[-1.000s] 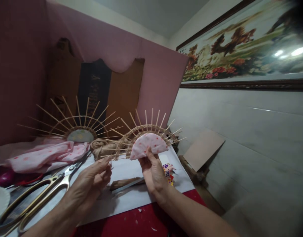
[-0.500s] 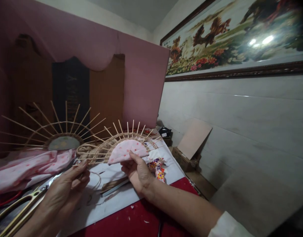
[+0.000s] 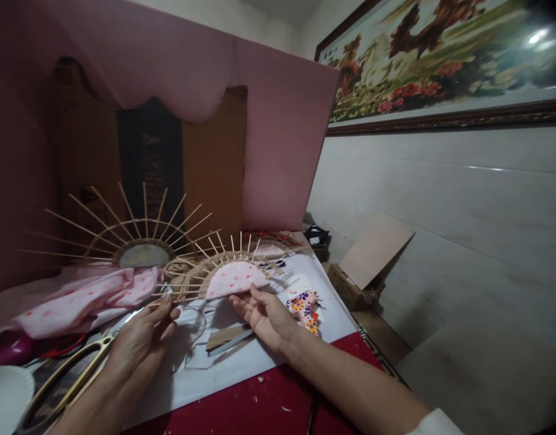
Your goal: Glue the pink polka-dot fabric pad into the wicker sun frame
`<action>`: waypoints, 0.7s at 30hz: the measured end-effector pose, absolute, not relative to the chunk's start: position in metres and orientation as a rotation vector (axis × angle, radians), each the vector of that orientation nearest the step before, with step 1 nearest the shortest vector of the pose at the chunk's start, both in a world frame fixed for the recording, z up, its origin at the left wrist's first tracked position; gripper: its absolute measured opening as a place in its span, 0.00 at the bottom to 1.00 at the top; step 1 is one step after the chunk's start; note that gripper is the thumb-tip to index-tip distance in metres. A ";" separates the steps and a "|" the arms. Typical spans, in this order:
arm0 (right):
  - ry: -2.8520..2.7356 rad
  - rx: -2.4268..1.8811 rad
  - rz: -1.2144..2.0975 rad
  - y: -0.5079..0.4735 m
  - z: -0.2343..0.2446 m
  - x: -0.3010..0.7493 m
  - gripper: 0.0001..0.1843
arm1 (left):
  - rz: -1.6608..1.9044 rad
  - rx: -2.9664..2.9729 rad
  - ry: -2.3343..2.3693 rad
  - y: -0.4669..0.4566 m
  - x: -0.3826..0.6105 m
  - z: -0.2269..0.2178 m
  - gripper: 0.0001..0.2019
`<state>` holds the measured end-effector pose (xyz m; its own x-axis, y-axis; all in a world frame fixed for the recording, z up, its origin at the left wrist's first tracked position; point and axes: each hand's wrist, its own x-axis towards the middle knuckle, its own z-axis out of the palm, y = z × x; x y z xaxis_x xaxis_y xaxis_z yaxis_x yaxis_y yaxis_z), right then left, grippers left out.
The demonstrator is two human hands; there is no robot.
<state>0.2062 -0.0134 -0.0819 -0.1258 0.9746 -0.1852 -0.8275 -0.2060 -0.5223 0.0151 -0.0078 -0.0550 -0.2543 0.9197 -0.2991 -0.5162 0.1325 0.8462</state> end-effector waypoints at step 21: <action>-0.425 -0.722 1.792 -0.016 -0.082 0.209 0.13 | 1.509 0.263 1.223 0.008 0.005 -0.068 0.14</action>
<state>0.2093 -0.0165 -0.0818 -0.2103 0.9413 -0.2641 -0.7223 -0.3316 -0.6069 0.0054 0.0076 -0.0680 -0.3550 0.8279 -0.4343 -0.5966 0.1571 0.7870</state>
